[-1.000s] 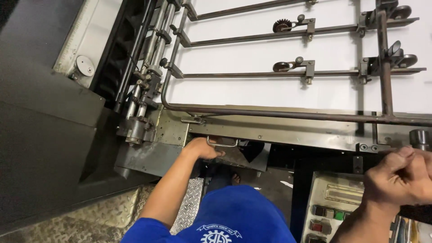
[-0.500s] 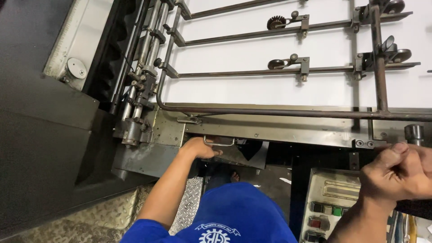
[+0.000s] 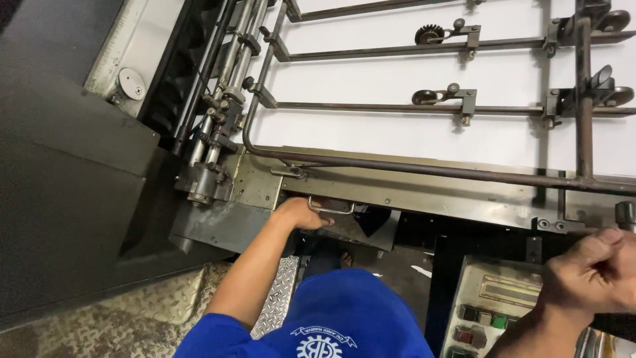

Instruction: The recorder is operating an industrial printing press, adjusting rollers and using the control panel to manage the print job.

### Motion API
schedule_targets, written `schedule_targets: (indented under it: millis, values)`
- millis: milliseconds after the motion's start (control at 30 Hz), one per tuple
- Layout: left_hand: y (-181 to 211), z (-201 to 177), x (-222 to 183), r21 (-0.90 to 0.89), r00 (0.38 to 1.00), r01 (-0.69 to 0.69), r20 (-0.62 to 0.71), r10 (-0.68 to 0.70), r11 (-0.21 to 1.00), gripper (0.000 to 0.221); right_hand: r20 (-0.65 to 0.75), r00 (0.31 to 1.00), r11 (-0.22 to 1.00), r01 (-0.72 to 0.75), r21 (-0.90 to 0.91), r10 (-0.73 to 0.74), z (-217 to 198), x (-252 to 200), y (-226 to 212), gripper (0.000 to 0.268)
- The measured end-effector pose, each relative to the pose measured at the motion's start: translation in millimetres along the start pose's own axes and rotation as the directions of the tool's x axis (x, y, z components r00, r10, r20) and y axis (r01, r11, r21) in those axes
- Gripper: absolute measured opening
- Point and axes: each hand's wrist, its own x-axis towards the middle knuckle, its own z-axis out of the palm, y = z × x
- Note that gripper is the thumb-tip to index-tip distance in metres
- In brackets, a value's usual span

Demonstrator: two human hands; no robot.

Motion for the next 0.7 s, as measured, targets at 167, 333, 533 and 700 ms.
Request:
schedule_targets:
  millis: [167,333,533,700]
  values:
    - [6,-7,-2,0.014,0.999,0.031,0.018,-0.031,0.999,0.055,-0.027,1.000,0.989,-0.001,-0.145,-0.003,-1,8,-9,0.030]
    - [9,-9,-5,0.001,0.998,0.050,0.042,-0.050,0.999,0.053,-0.025,0.999,0.988,0.030,-0.149,-0.034,-2,4,-4,0.033]
    - [3,-4,-2,-0.020,0.999,0.043,0.030,-0.042,0.999,0.053,-0.018,1.000,0.994,-0.026,-0.103,0.024,-1,8,-12,0.033]
    - [0,-1,2,-0.046,0.999,0.042,0.015,-0.041,0.998,0.056,-0.026,1.000,0.994,0.014,-0.110,-0.017,-2,7,-8,0.036]
